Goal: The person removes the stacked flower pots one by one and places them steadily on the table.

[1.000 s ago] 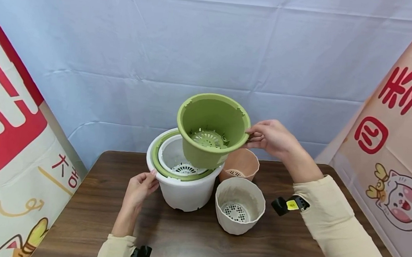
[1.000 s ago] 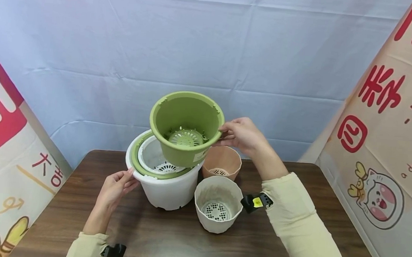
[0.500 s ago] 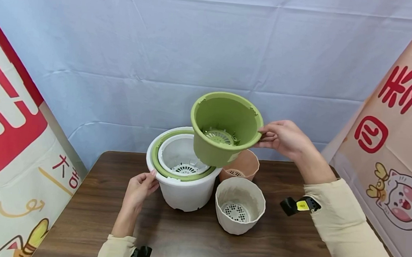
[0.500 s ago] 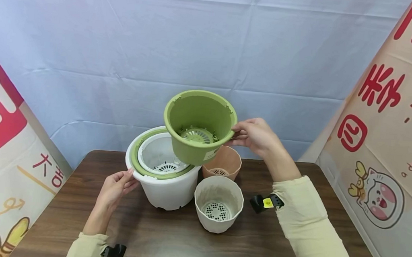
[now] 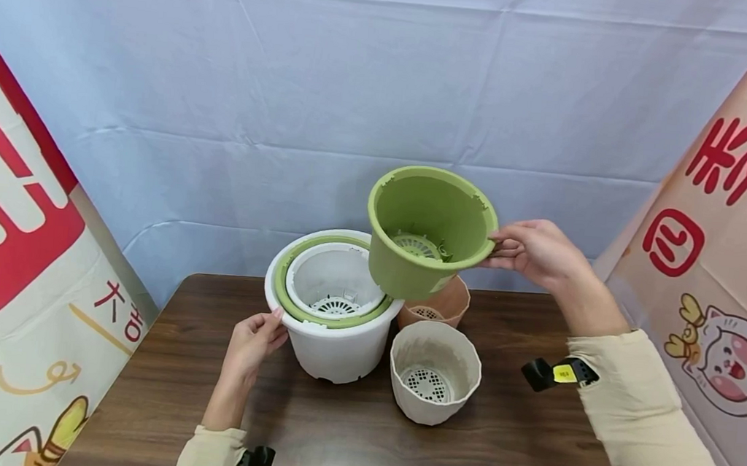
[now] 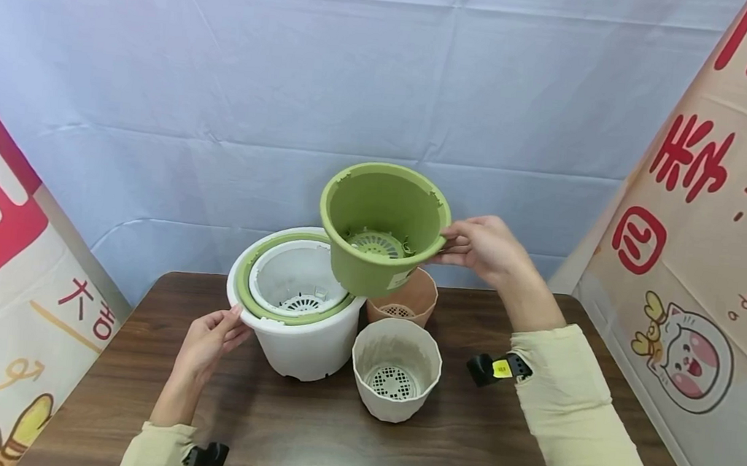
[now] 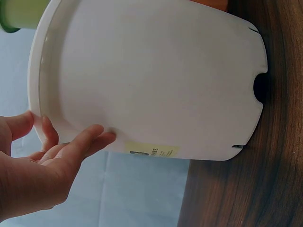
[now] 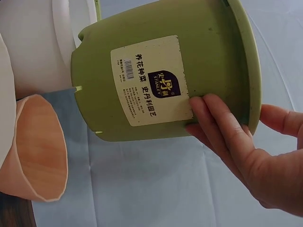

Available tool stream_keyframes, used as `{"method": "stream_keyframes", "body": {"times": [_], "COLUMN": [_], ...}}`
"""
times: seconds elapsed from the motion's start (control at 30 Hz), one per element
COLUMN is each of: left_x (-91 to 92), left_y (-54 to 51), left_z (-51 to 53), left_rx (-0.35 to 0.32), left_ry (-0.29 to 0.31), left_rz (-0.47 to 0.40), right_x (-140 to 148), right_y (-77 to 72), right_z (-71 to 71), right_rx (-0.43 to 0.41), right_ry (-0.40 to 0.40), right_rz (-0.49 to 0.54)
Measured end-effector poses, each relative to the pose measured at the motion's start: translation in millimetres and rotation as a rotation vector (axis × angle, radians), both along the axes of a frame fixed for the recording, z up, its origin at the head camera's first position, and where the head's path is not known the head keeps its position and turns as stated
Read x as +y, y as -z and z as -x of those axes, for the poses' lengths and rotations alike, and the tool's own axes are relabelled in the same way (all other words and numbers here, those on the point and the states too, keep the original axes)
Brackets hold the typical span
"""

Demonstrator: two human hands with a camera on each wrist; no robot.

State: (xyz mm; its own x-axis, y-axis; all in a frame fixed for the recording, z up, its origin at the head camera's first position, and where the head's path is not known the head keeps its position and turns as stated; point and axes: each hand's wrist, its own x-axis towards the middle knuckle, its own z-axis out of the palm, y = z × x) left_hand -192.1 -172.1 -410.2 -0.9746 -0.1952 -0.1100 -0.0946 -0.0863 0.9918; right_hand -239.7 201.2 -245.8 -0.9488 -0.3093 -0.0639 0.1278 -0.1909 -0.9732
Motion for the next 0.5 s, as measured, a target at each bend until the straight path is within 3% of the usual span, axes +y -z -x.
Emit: {"method": "stream_keyframes", "body": {"times": [0.5], "left_x": [-0.4], "left_y": [2.1], "left_z": [1.8], "left_rx": [-0.001], "left_ry": [-0.001], "left_rz": [0.001], "right_x": [30], "right_y": [6.9], "right_z": [4.4], "right_rx": [-0.022], "right_ry": [-0.006], "right_rz": [0.067]}}
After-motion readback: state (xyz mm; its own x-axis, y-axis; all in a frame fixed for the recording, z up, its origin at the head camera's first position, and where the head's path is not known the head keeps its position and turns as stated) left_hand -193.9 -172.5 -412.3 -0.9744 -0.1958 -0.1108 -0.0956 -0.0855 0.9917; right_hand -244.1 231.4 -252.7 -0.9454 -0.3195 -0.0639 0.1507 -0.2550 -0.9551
